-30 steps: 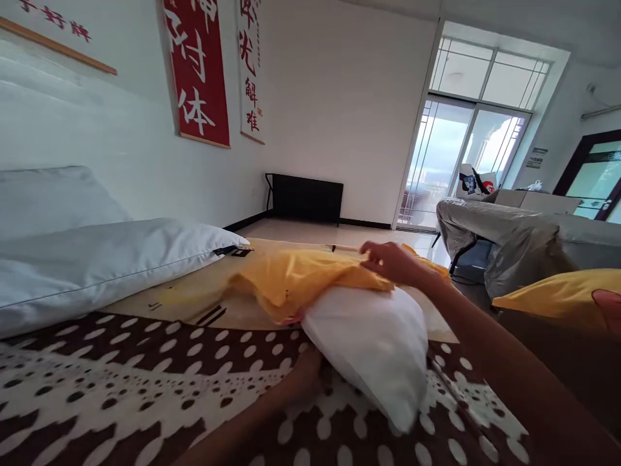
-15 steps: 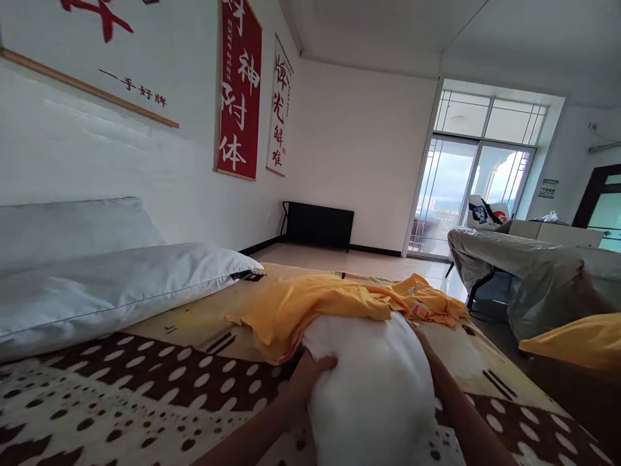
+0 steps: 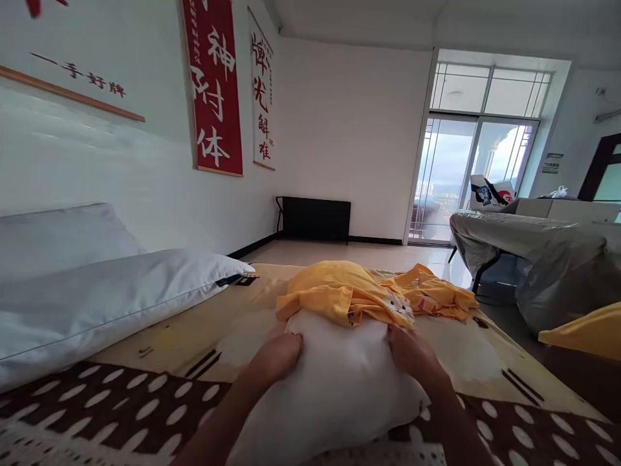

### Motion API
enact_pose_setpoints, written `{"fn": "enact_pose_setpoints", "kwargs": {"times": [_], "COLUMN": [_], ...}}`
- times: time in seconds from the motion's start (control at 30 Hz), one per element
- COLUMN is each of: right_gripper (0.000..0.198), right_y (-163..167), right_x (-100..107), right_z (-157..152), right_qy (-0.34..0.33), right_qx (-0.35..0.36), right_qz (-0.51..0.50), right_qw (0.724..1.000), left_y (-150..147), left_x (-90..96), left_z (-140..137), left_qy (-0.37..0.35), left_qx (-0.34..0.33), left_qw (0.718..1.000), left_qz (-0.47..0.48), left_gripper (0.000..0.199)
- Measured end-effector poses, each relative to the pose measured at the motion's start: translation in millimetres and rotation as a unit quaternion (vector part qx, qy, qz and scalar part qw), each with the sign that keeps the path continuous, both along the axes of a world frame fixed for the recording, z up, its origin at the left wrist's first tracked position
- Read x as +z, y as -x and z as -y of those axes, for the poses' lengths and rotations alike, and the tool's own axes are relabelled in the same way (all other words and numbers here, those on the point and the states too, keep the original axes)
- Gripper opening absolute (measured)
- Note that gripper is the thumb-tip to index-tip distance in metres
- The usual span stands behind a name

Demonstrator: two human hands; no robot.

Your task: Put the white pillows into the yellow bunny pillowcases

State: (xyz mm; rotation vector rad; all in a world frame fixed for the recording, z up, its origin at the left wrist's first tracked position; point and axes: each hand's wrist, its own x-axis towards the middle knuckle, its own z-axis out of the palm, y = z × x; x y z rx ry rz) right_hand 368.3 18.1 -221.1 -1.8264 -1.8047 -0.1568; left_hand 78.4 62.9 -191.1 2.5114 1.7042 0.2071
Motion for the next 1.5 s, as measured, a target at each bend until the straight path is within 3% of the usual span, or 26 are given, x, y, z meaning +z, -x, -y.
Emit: {"fn": "enact_pose_setpoints", "kwargs": {"times": [0.13, 0.2, 0.33, 0.43, 0.67, 0.83, 0.93, 1.07, 1.2, 1.37, 1.5], "right_gripper": [0.045, 0.053, 0.046, 0.042, 0.034, 0.040, 0.041, 0.036, 0.040, 0.048, 0.045], "right_y": [16, 21, 24, 21, 33, 56, 60, 62, 69, 77, 77], "right_x": [-4, -12, -32, -37, -22, -15, -15, -17, -15, -8, -9], "right_z": [-15, -27, -45, -49, -27, -7, -5, -4, 5, 14, 13], "right_qy": [-0.099, -0.111, -0.035, -0.038, -0.044, -0.054, -0.057, -0.064, -0.026, 0.004, -0.005], "right_qx": [0.004, 0.020, 0.050, 0.070, 0.115, 0.189, 0.200, 0.207, 0.255, 0.286, 0.287], "right_qz": [-0.009, -0.032, -0.057, -0.058, 0.005, 0.044, 0.045, 0.044, 0.033, 0.009, -0.006], "right_qw": [0.995, 0.993, 0.996, 0.995, 0.992, 0.979, 0.977, 0.975, 0.966, 0.958, 0.958], "left_y": [-23, -35, -47, -47, -44, -38, -39, -43, -45, -42, -39], "left_x": [2.8, -0.4, -13.4, -18.0, -16.8, -17.9, -17.3, -18.3, -29.1, -41.9, -40.4], "left_z": [19, 22, 20, 19, 22, 25, 30, 33, 21, 3, -3], "left_qy": [-0.068, -0.089, -0.107, -0.119, -0.137, -0.209, -0.275, -0.288, -0.264, -0.216, -0.238], "left_qx": [-0.048, -0.057, -0.063, -0.074, -0.088, -0.148, -0.206, -0.252, -0.223, -0.128, -0.063], "left_qw": [0.996, 0.992, 0.985, 0.984, 0.981, 0.966, 0.937, 0.922, 0.938, 0.966, 0.966], "left_qz": [-0.028, -0.068, -0.116, -0.108, -0.110, 0.015, 0.063, 0.059, 0.032, 0.058, 0.080], "left_gripper": [0.033, 0.035, 0.043, 0.043, 0.039, 0.036, 0.045, 0.070, 0.070, 0.044, 0.027]}}
